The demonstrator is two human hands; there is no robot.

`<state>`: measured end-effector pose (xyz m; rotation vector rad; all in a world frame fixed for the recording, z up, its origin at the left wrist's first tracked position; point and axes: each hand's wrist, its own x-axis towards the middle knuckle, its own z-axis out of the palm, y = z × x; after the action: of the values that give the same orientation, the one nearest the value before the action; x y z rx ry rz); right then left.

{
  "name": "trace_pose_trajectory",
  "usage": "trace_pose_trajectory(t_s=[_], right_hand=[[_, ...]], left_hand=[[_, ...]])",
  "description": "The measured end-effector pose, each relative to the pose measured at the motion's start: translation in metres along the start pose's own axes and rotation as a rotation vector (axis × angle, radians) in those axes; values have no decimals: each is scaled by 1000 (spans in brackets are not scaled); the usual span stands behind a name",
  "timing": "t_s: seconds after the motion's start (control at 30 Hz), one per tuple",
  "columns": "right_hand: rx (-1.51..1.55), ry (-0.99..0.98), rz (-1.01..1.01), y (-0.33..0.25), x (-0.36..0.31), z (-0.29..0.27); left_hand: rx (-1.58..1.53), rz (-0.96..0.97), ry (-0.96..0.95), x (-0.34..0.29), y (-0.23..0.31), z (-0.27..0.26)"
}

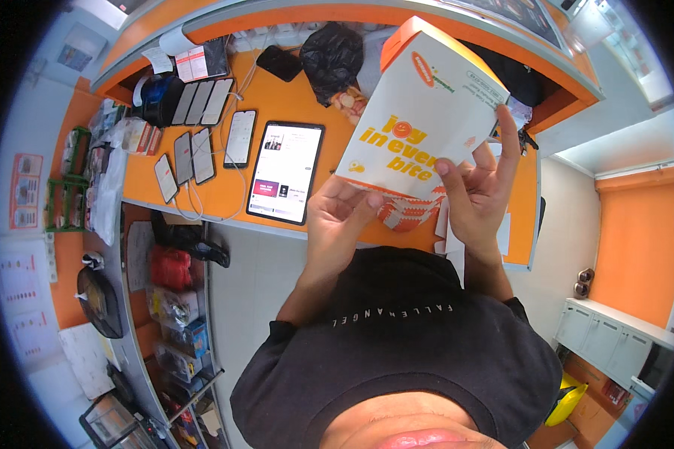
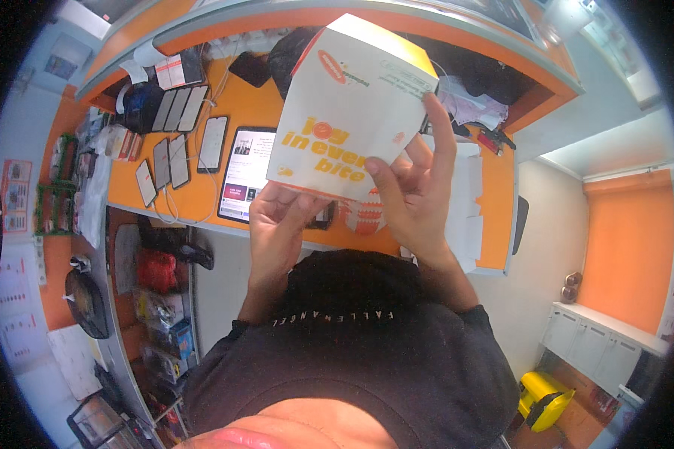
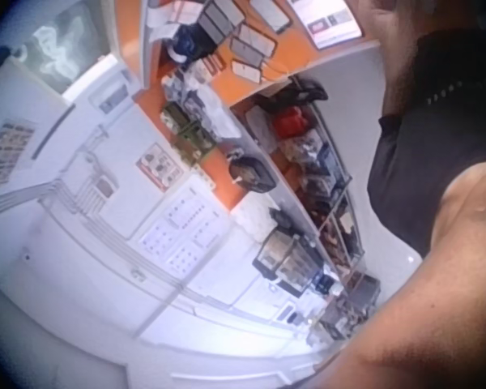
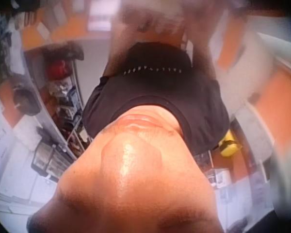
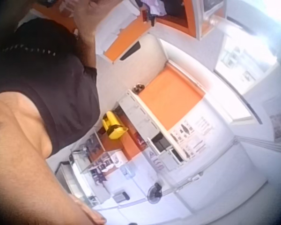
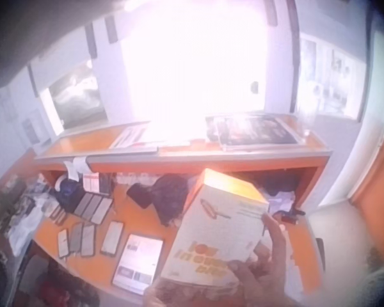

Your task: The person folds flat cardboard pieces into small rectangular boxes at a counter. They fold the sides, tuck flaps, and seal the boxes, then place the finished boxes on the counter.

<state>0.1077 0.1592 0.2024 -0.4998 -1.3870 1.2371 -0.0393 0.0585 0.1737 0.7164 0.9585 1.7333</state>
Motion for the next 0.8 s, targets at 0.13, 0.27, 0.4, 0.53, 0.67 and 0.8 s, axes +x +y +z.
trace_pose_trajectory(t_s=[0.13, 0.27, 0.4, 0.53, 0.67, 0.8], right_hand=[[-10, -74, 90, -3, -2, -5], [11, -55, 78, -1, -3, -6], [-74, -30, 80, -2, -6, -7], [-103, -18, 29, -3, -7, -14], [-89, 15, -75, 4, -7, -28], [-91, 110, -109, 7, -14, -36]], left_hand=[[109, 34, 37, -2, -11, -3], [67, -17, -36, -3, -13, -6], [17, -7, -94, 0, -3, -5], [173, -53, -26, 2, 4, 12], [56, 0, -18, 8, 2, 31], [221, -44, -111, 8, -7, 22]])
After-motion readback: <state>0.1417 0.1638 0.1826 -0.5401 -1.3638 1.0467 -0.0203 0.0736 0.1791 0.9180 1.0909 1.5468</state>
